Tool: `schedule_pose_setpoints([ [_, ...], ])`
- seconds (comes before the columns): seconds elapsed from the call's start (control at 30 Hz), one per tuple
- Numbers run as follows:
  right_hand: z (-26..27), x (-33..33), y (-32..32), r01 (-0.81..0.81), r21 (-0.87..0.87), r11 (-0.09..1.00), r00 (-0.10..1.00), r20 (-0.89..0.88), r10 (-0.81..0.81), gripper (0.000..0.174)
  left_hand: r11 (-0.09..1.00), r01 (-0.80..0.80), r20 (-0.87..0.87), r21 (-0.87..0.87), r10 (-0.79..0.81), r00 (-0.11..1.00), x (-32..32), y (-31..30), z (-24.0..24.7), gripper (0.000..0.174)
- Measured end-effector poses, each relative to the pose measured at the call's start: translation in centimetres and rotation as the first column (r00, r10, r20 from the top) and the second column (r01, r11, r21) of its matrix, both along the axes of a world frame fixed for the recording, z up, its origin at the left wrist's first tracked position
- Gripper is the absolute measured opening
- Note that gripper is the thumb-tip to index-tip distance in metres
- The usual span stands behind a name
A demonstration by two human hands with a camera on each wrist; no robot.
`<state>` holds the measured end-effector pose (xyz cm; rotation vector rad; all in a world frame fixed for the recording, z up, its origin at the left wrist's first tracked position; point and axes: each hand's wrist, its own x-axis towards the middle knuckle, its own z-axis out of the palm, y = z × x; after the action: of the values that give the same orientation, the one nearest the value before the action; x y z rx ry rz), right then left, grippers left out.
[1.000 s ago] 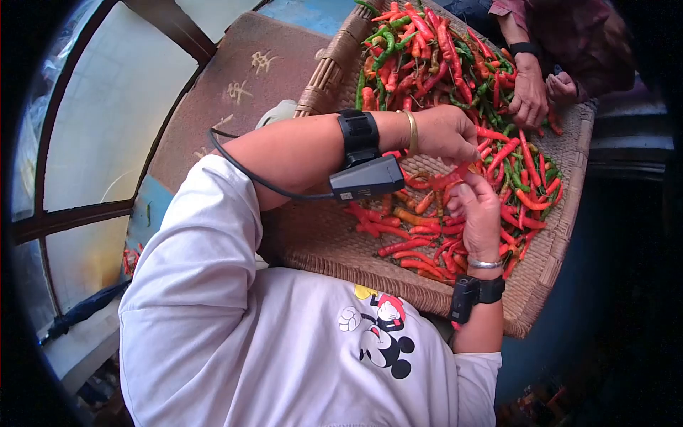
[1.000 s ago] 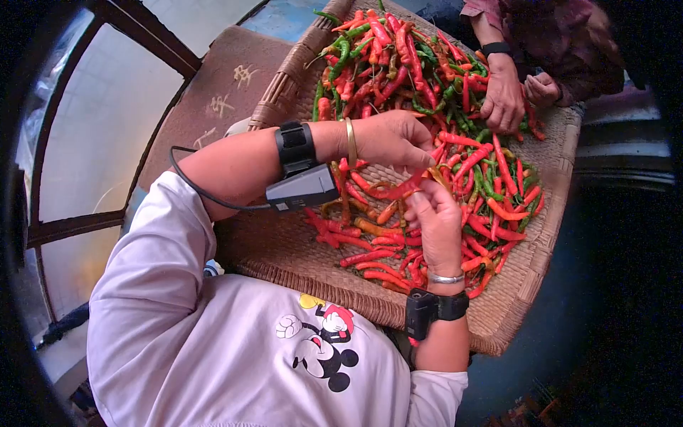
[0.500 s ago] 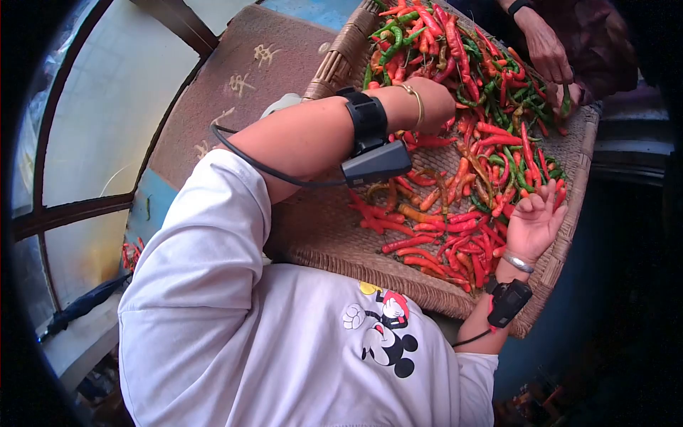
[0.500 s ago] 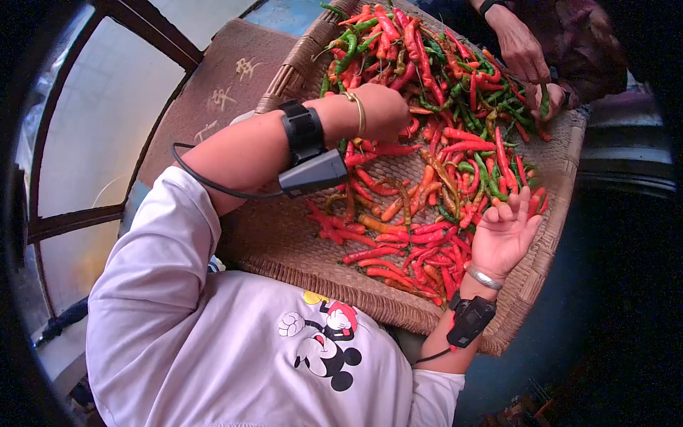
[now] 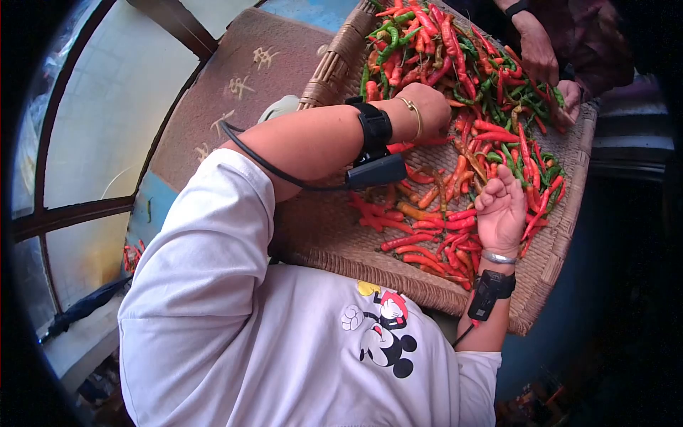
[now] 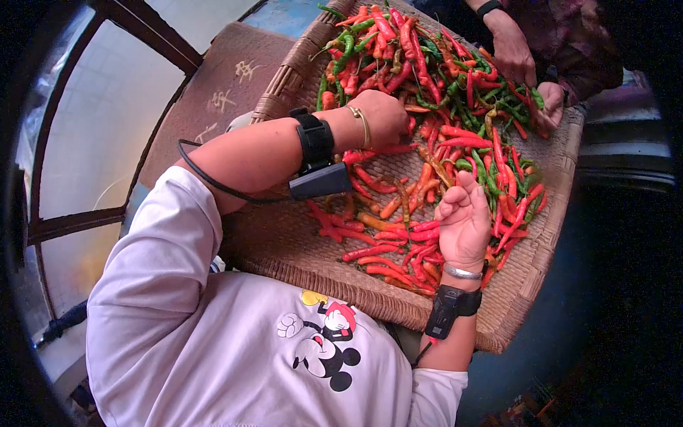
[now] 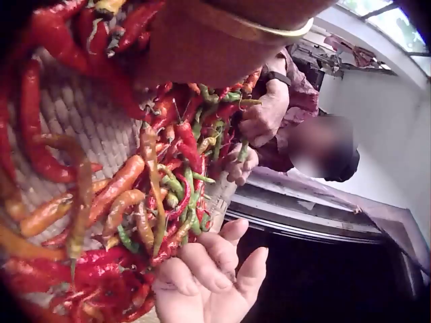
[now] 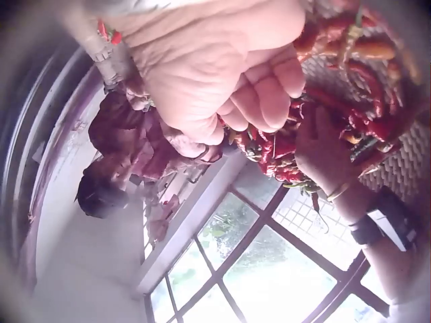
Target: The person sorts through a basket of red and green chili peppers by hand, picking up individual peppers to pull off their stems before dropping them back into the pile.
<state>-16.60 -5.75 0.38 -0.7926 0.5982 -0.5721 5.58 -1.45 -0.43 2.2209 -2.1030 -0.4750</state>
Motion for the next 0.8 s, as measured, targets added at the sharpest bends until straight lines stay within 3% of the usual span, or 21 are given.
schedule_pose_setpoints([
  [0.17,-0.2,0.3,0.3,-0.006,-0.009,1.0,0.999,-0.045,0.005,0.029,1.0,0.028,0.039,-0.008,-0.028,0.999,0.2,0.2,-0.1,0.016],
  [0.33,-0.5,0.5,0.7,-0.028,-0.059,0.998,0.995,-0.101,0.022,0.026,0.998,0.051,0.104,-0.025,-0.048,0.993,1.2,1.9,3.4,0.014],
  [0.47,-0.3,0.3,0.5,-0.069,-0.087,0.994,0.993,-0.105,0.06,0.028,0.965,0.21,0.26,-0.157,-0.164,0.952,2.7,3.7,2.8,0.008],
  [0.53,0.0,0.5,0.6,-0.074,-0.092,0.993,0.992,-0.107,0.064,0.027,0.974,0.191,0.349,-0.125,-0.137,0.927,3.6,4.1,0.1,0.009],
  [0.6,0.2,0.7,0.9,-0.059,-0.079,0.995,0.994,-0.097,0.051,0.026,0.955,0.282,0.416,-0.089,-0.222,0.882,4.1,4.9,-0.4,0.01],
  [0.63,0.3,0.7,1.0,-0.043,-0.065,0.997,0.995,-0.097,0.036,0.024,0.955,0.284,0.419,-0.088,-0.223,0.88,4.1,4.9,-0.4,0.01],
  [0.73,0.5,0.8,1.0,-0.052,-0.06,0.997,0.995,-0.085,0.047,0.024,0.944,0.303,0.371,0.13,-0.33,0.868,3.9,5.0,-0.1,0.013],
  [0.8,0.6,0.8,1.1,-0.05,-0.063,0.997,0.995,-0.084,0.045,0.024,0.945,0.309,0.347,0.105,-0.326,0.879,3.8,5.8,-0.4,0.014],
])
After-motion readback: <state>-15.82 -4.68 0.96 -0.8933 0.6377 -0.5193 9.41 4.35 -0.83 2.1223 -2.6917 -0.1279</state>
